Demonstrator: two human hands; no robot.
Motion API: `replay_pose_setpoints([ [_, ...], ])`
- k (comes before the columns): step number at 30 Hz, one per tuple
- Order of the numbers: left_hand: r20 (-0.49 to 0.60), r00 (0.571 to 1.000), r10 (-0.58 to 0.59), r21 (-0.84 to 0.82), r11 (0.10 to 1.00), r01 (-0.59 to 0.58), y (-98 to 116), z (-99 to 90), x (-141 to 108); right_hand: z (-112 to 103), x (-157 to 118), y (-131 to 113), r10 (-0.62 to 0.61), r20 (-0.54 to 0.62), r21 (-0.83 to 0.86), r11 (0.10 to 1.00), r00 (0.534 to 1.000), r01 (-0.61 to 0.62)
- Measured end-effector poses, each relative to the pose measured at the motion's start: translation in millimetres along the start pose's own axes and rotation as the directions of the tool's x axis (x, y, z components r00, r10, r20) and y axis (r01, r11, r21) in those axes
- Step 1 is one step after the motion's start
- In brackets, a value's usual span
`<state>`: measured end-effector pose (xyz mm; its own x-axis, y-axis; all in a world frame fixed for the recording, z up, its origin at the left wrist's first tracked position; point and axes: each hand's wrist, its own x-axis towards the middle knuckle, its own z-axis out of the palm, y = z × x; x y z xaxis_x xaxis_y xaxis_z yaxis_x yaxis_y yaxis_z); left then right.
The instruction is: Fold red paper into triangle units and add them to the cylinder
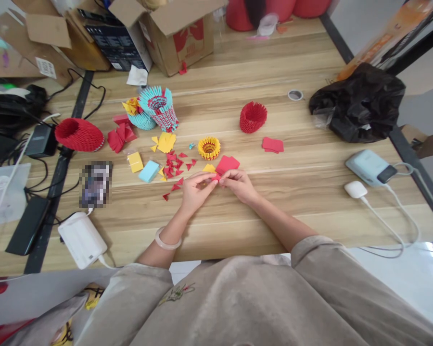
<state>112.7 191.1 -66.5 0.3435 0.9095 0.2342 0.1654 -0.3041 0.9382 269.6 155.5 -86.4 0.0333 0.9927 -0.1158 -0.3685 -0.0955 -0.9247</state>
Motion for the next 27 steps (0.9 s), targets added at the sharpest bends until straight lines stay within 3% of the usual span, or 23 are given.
replay_pose_setpoints([
  [5,-0.005,0.999,0.034,-0.005,0.999,-0.034,-2.0,0.7,-0.6,2.0,-0.8,2.0,-0.005,-0.06,-0.028,1.0,0.998,0.003],
  [9,0.073,0.996,0.045,0.009,0.999,-0.046,-2.5,-1.5,0.9,1.5,-0.8,-0.3,0.003,-0.063,-0.067,0.998,0.998,-0.008],
  [17,0.009,0.997,-0.071,-0.01,0.997,0.071,-3.8,3.3,-2.0,1.9,-1.2,-1.8,-0.008,-0.065,-0.107,0.994,0.998,0.001],
  [21,-0.021,0.985,-0.173,-0.078,0.982,0.171,-3.0,5.0,-1.2,2.9,-5.1,1.5,-0.097,-0.069,-0.199,0.977,0.993,0.082],
  [24,-0.006,0.96,-0.281,-0.182,0.944,0.276,-2.3,4.0,0.7,1.3,-8.4,1.3,-0.283,-0.03,-0.406,0.88,0.959,0.248],
  [27,0.034,0.918,-0.395,-0.293,0.874,0.387,-2.0,2.2,2.6,-2.9,-9.2,-1.3,-0.489,0.147,-0.572,0.668,0.86,0.477],
])
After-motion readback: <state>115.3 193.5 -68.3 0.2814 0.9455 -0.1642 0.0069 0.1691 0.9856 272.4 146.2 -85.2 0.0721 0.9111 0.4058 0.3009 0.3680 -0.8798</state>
